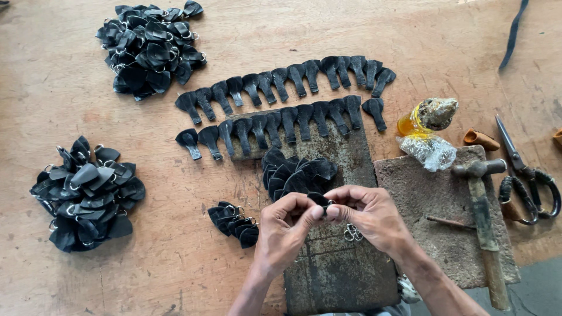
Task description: The person picks up black rubber pieces and small metal rings from the workbench and joins them together by hand, pressing and folding the rubber around the ring, then places the finished piece onto a growing pile on the bench.
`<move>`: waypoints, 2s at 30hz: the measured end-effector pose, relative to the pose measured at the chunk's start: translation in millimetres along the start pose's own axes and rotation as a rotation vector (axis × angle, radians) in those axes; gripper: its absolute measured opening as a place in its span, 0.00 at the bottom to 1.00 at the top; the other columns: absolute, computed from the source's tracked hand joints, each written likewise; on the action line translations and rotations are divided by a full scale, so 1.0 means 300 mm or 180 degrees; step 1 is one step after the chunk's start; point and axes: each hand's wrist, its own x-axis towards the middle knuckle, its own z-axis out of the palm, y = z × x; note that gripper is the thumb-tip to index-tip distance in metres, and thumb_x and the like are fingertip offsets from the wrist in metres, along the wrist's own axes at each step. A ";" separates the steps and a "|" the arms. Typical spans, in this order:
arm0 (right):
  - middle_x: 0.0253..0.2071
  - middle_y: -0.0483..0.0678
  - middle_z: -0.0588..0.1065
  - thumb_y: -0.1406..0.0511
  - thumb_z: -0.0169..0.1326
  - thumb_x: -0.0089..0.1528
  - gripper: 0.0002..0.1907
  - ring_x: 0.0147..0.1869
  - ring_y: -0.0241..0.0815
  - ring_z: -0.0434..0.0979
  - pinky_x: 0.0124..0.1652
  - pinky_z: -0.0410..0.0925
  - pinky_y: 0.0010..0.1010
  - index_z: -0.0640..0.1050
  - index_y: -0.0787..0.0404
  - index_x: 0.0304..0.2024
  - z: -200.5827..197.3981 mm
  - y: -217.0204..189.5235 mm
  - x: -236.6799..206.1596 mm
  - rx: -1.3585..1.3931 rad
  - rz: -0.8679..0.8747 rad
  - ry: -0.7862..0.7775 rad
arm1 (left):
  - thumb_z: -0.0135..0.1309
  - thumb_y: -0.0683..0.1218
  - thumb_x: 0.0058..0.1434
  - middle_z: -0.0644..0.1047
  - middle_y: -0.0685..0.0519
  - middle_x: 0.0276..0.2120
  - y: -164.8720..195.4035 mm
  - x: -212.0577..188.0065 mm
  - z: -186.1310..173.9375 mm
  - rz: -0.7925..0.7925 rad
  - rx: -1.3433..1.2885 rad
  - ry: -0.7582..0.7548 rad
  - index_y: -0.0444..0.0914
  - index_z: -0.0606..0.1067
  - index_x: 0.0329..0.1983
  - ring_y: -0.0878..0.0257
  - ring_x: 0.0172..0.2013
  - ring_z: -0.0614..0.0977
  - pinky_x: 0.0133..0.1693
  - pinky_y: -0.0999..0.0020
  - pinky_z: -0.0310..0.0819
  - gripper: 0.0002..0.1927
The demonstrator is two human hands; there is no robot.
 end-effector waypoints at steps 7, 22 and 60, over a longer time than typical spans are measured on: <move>0.34 0.49 0.84 0.65 0.64 0.57 0.16 0.34 0.36 0.83 0.36 0.78 0.26 0.84 0.64 0.46 0.004 0.007 0.012 0.0190 -0.0023 0.0001 | 0.51 0.41 0.68 0.83 0.46 0.40 -0.009 0.031 -0.015 -0.0457 -0.0988 0.0017 0.32 0.70 0.54 0.62 0.39 0.87 0.40 0.67 0.88 0.13; 0.32 0.49 0.83 0.65 0.63 0.57 0.15 0.31 0.35 0.81 0.31 0.77 0.24 0.83 0.65 0.45 0.014 -0.007 0.008 -0.0024 -0.0038 0.0121 | 0.49 0.41 0.69 0.84 0.45 0.38 -0.022 0.040 -0.014 -0.0728 -0.0981 0.0022 0.32 0.72 0.54 0.61 0.38 0.87 0.40 0.66 0.89 0.13; 0.27 0.44 0.80 0.59 0.64 0.57 0.12 0.29 0.31 0.74 0.28 0.69 0.23 0.81 0.61 0.35 0.066 -0.101 -0.064 -0.1184 -0.0138 0.0403 | 0.61 0.40 0.63 0.81 0.51 0.26 0.085 -0.015 -0.003 0.0094 0.0741 -0.0201 0.33 0.77 0.40 0.68 0.26 0.81 0.26 0.74 0.76 0.06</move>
